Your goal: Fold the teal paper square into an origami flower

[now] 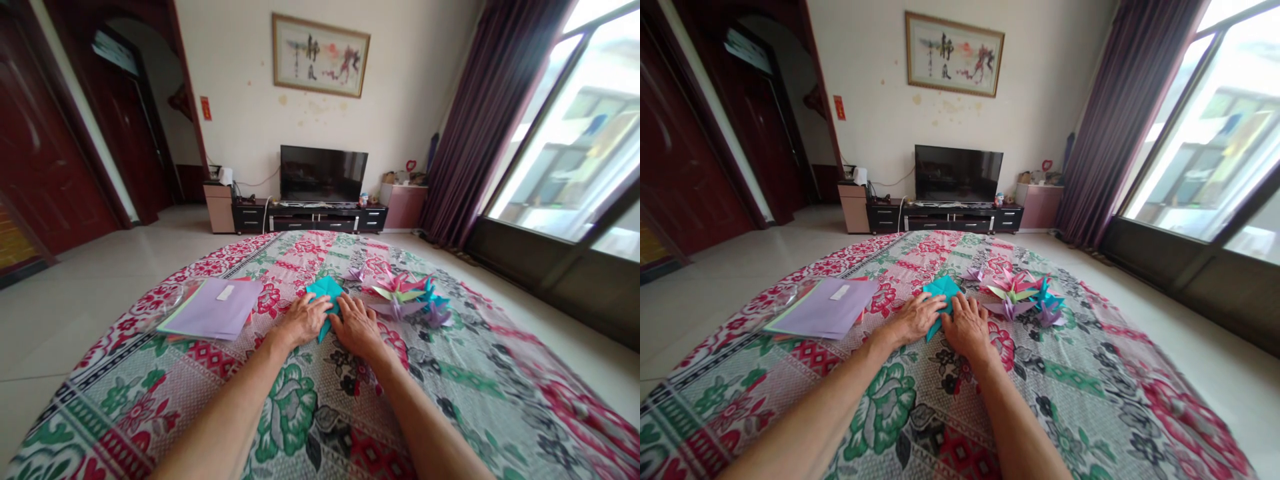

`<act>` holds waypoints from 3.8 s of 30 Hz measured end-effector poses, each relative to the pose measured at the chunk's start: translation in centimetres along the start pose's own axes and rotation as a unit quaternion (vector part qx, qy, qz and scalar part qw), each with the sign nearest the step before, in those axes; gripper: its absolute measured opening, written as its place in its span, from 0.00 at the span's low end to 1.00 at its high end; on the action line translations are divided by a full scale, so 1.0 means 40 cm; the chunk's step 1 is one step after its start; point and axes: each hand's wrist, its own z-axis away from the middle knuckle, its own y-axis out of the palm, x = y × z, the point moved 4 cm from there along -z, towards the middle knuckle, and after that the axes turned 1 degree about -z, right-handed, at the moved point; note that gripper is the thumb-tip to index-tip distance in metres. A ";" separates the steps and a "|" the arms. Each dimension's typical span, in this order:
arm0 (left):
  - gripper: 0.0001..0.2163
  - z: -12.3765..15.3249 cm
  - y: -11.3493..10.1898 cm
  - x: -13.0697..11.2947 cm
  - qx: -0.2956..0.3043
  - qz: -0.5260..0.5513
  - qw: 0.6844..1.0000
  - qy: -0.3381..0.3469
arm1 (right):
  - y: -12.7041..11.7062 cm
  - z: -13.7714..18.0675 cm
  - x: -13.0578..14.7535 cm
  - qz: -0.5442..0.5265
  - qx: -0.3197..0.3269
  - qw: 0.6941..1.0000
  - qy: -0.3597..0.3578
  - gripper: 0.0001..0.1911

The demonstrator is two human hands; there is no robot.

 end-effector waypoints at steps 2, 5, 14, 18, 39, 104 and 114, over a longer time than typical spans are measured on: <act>0.18 0.001 0.001 0.001 -0.002 0.004 1.000 -0.002 | 0.001 -0.004 0.002 0.010 -0.005 1.000 0.011 0.21; 0.18 0.002 0.002 0.001 -0.001 0.007 1.000 -0.004 | 0.001 -0.012 0.004 0.022 -0.016 0.999 0.030 0.19; 0.18 0.005 -0.004 -0.002 -0.010 0.020 1.000 -0.007 | 0.003 -0.055 -0.018 0.026 -0.042 0.995 0.082 0.16; 0.18 0.001 -0.001 0.000 -0.004 0.025 1.000 -0.001 | 0.002 -0.079 -0.035 0.012 -0.047 0.993 0.103 0.16; 0.17 -0.008 0.010 0.010 -0.008 0.032 0.999 0.002 | -0.029 0.035 0.043 0.013 -0.057 0.998 -0.006 0.12; 0.29 -0.001 0.006 0.040 -0.117 0.021 0.982 -0.149 | -0.025 0.079 0.074 -0.060 -0.060 0.996 -0.035 0.18; 0.30 -0.004 -0.024 0.072 -0.147 0.085 0.970 -0.174 | -0.014 0.054 0.031 -0.053 -0.089 0.994 0.039 0.20</act>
